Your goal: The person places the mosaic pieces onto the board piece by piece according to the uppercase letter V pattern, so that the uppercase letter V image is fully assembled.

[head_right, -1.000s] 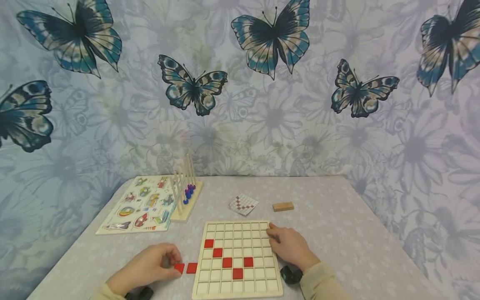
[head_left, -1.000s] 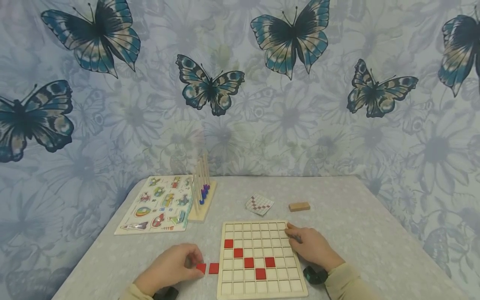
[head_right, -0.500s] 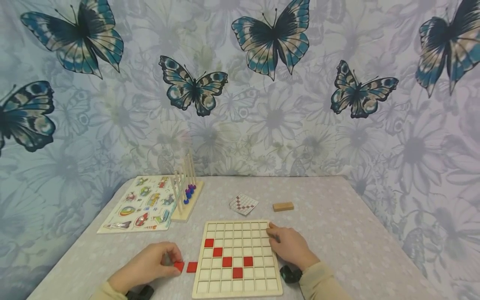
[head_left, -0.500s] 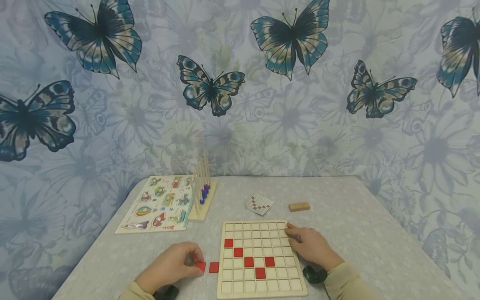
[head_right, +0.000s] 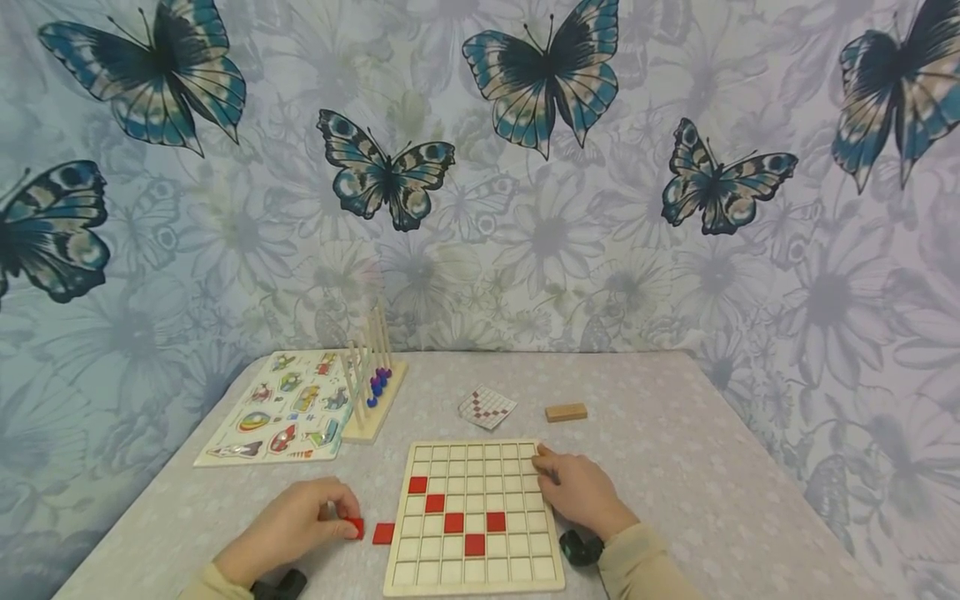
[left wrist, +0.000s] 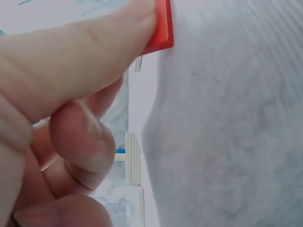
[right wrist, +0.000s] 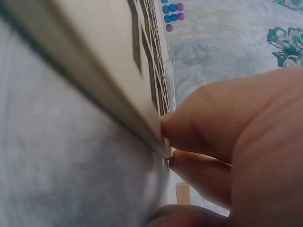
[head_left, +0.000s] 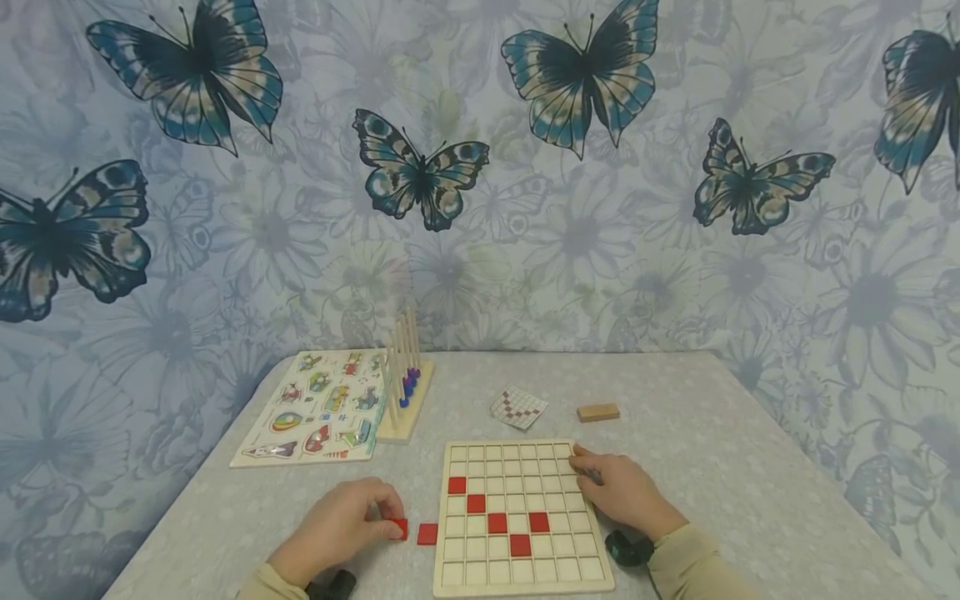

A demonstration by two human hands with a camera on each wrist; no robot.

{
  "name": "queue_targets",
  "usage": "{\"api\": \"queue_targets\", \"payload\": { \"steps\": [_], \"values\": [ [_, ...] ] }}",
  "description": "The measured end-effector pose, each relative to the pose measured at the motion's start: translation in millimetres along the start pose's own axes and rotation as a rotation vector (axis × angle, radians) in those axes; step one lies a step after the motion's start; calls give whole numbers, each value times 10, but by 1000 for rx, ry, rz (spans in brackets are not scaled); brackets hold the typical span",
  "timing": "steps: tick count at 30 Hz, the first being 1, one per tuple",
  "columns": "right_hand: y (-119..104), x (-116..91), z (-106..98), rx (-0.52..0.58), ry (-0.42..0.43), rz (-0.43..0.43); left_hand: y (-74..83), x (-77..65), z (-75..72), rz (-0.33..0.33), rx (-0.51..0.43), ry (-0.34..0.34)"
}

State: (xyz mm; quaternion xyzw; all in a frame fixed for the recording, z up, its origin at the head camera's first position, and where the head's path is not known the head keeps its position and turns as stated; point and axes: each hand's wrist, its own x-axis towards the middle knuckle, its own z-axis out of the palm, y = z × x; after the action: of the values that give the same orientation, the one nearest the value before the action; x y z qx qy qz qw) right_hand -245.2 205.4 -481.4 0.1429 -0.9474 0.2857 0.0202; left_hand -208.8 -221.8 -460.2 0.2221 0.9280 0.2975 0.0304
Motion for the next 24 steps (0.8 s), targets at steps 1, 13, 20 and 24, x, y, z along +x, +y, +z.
{"api": "queue_targets", "payload": {
  "steps": [1, 13, 20, 24],
  "values": [
    [1, 2, 0, -4, 3, -2, 7, 2, -3, -4, 12, 10],
    [-15, -1, -17, -26, -4, -1, -2, -9, -12, 23, 22, 35],
    [-2, -8, -23, -9, -11, -7, 15, -14, -13, 18, 27, 36],
    [5, -2, -17, -2, -13, -15, 13, -14, -9, 12, 42, 46]
  ]
}}
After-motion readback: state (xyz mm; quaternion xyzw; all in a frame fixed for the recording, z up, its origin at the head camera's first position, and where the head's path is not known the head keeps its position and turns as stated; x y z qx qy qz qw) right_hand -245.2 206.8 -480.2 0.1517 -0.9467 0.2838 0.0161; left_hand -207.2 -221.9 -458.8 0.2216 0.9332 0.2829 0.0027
